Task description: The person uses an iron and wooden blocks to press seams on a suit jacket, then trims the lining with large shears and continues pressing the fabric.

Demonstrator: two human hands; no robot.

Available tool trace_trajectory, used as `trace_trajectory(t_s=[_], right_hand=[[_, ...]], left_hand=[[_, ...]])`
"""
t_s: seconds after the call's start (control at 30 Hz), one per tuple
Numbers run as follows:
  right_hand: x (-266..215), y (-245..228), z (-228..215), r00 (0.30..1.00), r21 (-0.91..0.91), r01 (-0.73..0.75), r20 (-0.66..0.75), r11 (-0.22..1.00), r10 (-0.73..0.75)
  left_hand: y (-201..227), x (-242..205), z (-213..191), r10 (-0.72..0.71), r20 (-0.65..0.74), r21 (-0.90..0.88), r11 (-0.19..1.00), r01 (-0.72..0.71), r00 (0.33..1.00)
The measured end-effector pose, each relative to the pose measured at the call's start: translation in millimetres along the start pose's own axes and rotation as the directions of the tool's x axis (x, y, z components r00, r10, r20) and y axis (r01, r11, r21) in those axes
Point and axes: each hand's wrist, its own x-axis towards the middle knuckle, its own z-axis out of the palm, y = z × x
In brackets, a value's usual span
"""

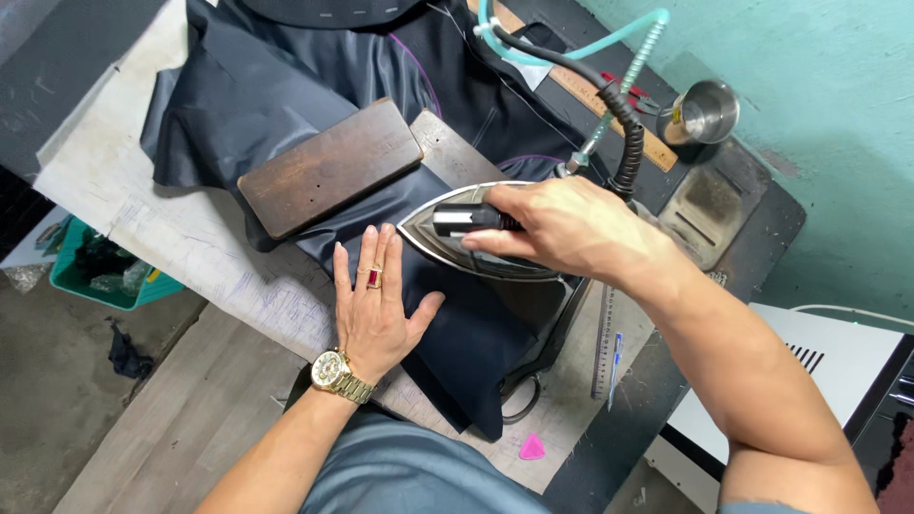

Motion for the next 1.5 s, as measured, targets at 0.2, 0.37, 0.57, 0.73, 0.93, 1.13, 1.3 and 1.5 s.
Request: trace_trajectory(t_s=[0.2, 0.37, 0.57, 0.73, 0.93, 1.13, 1.3, 1.5], right_hand=[[1.4, 18.7, 15.9, 0.994, -0.074, -0.100, 0.036, 0.992, 0.103], [-21.2, 32.0, 17.0, 0.980, -0.034, -0.197, 0.027, 0.980, 0.198], [-91.7, 58.6, 6.9, 0.823, 0.216, -0.539, -0.071, 0.814, 0.563], [-154.8, 156.9, 59.3, 0.509, 0.592, -0.559, -0.308, 0.581, 0.804], [-170.6, 267.1, 104.2, 0.231, 0.872, -0.281, -0.345, 0.402, 0.910], [-184.7, 271.7, 118.7, 0.366, 0.693, -0.333, -0.530, 0.639, 0.765], [-186.4, 218.2, 139.5, 0.551, 0.100, -0.762, -0.420, 0.640, 0.721], [-126.5, 149.1, 157.6, 0.636, -0.349, -0.474, -0.771, 0.808, 0.040]], left_hand=[[0.2, -0.9, -0.7, -0.005, -0.014, -0.025, 1.000, 0.004, 1.000], [2.9, 0.5, -0.9, 0.025, -0.024, 0.000, 1.000, -0.025, 0.999], [1.9, -1.8, -1.3, 0.036, -0.059, 0.017, 0.999, -0.035, 0.998], [-0.7, -7.4, -8.4, -0.057, 0.029, 0.035, 0.998, 0.056, 0.998], [-41.9, 39.7, -33.9, 0.018, -0.142, 0.051, 0.999, -0.011, 0.990], [-78.0, 83.1, -67.9, 0.053, 0.091, 0.177, 0.982, -0.068, 0.994], [-18.4, 73.3, -72.8, 0.130, -0.098, 0.052, 0.991, -0.125, 0.987], [45.1, -2.0, -27.2, -0.009, 0.020, -0.021, 1.000, 0.010, 1.000]])
